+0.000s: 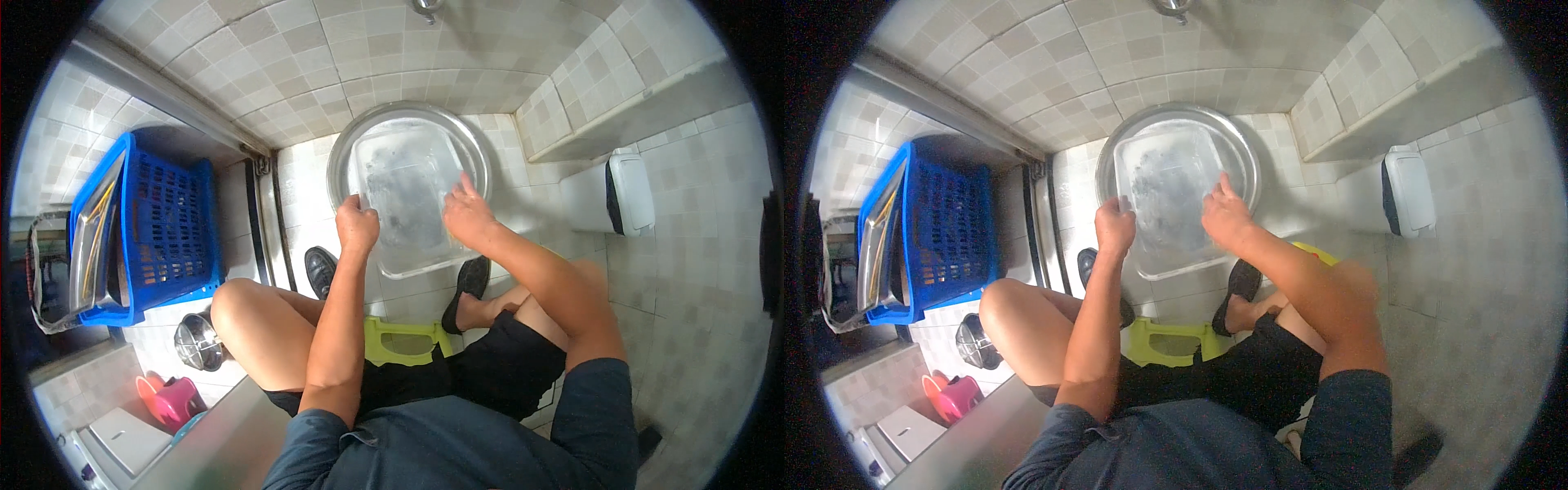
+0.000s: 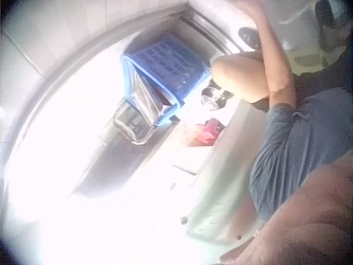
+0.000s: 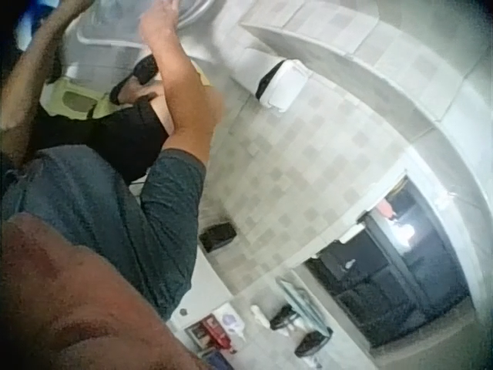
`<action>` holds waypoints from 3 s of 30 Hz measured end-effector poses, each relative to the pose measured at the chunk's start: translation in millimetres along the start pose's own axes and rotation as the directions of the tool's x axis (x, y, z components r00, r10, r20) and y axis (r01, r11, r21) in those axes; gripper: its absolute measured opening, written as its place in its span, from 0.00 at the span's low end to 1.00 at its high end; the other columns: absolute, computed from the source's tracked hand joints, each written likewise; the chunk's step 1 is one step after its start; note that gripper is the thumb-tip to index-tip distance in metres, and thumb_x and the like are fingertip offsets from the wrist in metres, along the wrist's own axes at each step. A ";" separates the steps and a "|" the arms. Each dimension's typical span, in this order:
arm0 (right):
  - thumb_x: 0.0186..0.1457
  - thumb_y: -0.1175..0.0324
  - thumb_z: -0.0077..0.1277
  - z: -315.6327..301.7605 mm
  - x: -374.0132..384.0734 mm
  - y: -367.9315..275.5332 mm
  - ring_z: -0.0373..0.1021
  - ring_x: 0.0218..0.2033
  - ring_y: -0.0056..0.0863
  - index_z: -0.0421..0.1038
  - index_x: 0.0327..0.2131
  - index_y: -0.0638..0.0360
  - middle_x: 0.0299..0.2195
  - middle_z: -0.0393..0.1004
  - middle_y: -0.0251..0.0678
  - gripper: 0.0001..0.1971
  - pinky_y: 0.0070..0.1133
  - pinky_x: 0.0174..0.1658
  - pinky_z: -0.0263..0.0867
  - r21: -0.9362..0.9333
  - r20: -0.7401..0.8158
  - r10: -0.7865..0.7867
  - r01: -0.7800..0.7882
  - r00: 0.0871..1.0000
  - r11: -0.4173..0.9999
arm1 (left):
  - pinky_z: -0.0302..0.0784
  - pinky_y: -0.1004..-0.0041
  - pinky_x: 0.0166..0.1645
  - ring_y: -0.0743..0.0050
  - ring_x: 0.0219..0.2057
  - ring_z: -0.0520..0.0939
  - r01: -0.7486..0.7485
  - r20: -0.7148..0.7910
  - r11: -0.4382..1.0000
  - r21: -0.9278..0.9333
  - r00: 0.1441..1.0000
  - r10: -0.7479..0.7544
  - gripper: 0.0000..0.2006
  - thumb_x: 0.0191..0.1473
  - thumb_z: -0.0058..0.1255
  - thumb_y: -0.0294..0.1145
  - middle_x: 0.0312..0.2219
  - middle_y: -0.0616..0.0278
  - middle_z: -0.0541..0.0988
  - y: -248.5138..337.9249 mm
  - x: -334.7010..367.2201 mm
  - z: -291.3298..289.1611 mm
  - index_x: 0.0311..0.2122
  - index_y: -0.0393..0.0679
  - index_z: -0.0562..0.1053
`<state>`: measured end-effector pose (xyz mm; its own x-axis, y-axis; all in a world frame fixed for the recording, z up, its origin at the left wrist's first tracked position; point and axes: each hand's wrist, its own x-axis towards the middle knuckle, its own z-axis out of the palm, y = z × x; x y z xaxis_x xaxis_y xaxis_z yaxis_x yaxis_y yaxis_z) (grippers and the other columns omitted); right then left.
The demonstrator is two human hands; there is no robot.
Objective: The person cleans a plastic container using a sponge in a basin of soapy water, then rinses it with a shower head.
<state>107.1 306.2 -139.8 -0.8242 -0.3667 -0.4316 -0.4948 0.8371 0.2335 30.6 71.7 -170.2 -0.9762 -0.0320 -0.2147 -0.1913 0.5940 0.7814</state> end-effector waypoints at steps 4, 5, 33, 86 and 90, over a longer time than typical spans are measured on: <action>0.54 0.69 0.49 13.9 17.0 27.6 0.69 0.51 0.39 0.80 0.35 0.60 0.39 0.76 0.40 0.10 0.48 0.66 0.50 0.000 -0.292 0.151 -0.157 0.945 0.988 | 0.77 0.59 0.46 0.40 0.39 0.84 0.040 0.139 0.998 -0.048 0.990 -0.033 0.17 0.45 0.48 0.23 0.32 0.35 0.82 28.2 -10.4 -5.6 0.42 0.31 0.79; 0.53 0.70 0.49 10.4 24.9 30.9 0.70 0.49 0.39 0.79 0.34 0.61 0.37 0.75 0.40 0.09 0.47 0.64 0.52 -0.005 -0.345 0.172 -0.185 0.923 0.983 | 0.77 0.61 0.45 0.43 0.37 0.84 0.002 0.139 0.999 -0.043 0.990 0.004 0.15 0.47 0.49 0.24 0.32 0.37 0.82 25.3 -10.2 -9.1 0.41 0.30 0.79; 0.59 0.79 0.42 5.3 67.2 87.8 0.71 0.49 0.55 0.63 0.46 0.66 0.44 0.73 0.56 0.11 0.41 0.50 0.69 0.733 -0.278 0.501 -0.156 0.820 0.662 | 0.78 0.68 0.35 0.65 0.23 0.82 -0.095 0.131 0.993 -0.072 0.986 0.103 0.23 0.45 0.48 0.21 0.23 0.47 0.82 35.6 -9.5 -33.6 0.49 0.31 0.77; 0.50 0.78 0.53 17.0 86.7 -67.1 0.76 0.38 0.40 0.75 0.40 0.63 0.36 0.80 0.46 0.12 0.31 0.42 0.71 0.977 0.059 -0.004 -0.058 0.998 -0.204 | 0.75 0.79 0.40 0.77 0.36 0.80 -0.076 0.047 0.954 -0.289 0.994 0.094 0.27 0.50 0.43 0.15 0.42 0.52 0.81 31.5 -18.4 3.8 0.58 0.22 0.67; 0.47 0.73 0.53 15.3 72.1 -71.5 0.76 0.40 0.44 0.76 0.41 0.62 0.38 0.80 0.47 0.15 0.32 0.45 0.70 0.987 0.033 -0.131 -0.012 0.991 0.158 | 0.74 0.76 0.29 0.79 0.22 0.78 -0.181 -0.024 0.941 -0.287 0.983 0.182 0.28 0.48 0.47 0.18 0.26 0.52 0.82 9.7 -6.1 9.9 0.58 0.22 0.68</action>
<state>87.3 226.1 -201.0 -0.7426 -0.4596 -0.4873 0.2045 0.5372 -0.8183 35.6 85.7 -167.1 -0.9969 0.0571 -0.0546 -0.0325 0.3339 0.9421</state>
